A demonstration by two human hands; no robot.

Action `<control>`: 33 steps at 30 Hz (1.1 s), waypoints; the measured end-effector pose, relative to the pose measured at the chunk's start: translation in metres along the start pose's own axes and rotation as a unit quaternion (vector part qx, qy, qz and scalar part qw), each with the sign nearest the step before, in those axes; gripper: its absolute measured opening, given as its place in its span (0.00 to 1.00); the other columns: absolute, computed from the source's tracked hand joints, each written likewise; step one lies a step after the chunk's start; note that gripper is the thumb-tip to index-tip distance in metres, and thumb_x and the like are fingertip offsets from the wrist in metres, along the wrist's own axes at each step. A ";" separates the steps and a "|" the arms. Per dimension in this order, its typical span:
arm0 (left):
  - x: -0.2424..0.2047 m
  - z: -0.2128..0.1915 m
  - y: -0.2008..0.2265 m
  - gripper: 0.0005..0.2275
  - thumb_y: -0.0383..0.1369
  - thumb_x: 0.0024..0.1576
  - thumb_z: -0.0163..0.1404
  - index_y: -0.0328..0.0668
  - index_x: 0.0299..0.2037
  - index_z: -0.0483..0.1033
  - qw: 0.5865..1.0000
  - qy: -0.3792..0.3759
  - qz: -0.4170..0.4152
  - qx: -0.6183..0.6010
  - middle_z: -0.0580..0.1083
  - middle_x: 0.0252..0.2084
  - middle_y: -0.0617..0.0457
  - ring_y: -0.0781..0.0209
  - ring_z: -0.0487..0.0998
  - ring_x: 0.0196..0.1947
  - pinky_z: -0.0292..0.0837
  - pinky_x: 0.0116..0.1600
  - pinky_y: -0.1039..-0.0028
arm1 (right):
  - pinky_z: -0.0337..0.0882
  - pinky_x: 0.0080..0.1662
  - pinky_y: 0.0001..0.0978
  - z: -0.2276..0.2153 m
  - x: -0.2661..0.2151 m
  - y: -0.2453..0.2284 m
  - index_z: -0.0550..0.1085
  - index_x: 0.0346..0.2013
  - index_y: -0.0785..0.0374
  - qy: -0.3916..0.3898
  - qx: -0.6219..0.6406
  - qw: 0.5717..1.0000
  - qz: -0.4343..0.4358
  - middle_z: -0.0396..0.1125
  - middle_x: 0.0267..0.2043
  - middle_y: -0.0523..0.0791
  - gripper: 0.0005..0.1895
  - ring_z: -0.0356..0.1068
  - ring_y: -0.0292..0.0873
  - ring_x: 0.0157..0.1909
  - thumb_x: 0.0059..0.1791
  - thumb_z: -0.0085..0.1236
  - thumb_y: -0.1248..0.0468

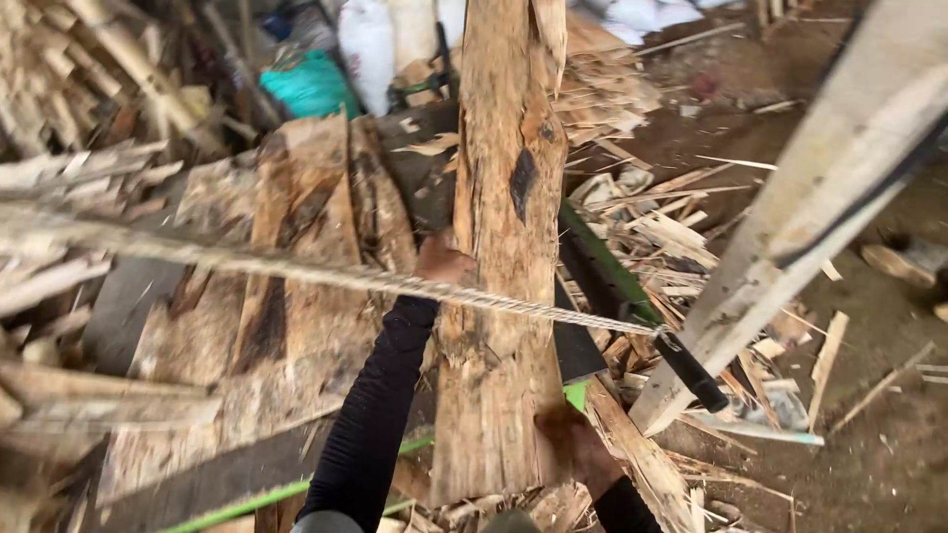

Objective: Trimming pieces of wood using a manual shearing machine in a workshop.

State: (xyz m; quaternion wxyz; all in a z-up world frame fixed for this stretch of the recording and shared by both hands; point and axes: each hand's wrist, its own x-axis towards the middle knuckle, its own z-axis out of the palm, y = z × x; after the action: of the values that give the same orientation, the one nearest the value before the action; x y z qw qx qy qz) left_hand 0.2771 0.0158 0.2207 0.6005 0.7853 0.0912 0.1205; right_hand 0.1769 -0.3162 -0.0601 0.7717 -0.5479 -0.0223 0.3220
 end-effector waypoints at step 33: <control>-0.087 0.058 -0.264 0.26 0.29 0.60 0.57 0.34 0.69 0.64 0.751 0.184 -0.130 -0.621 0.75 0.53 0.39 0.51 0.74 0.50 0.78 0.51 0.64 | 0.70 0.62 0.54 0.039 0.029 -0.202 0.60 0.70 0.64 0.125 0.130 0.976 -0.127 0.57 0.70 0.57 0.37 0.64 0.57 0.68 0.54 0.48 0.43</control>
State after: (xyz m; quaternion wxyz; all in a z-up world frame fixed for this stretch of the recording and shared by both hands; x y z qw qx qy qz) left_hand 0.2117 0.0070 -0.0558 0.9372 0.1825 0.2065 0.2136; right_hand 0.2807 -0.3076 0.1197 0.8674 -0.4718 0.0468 0.1510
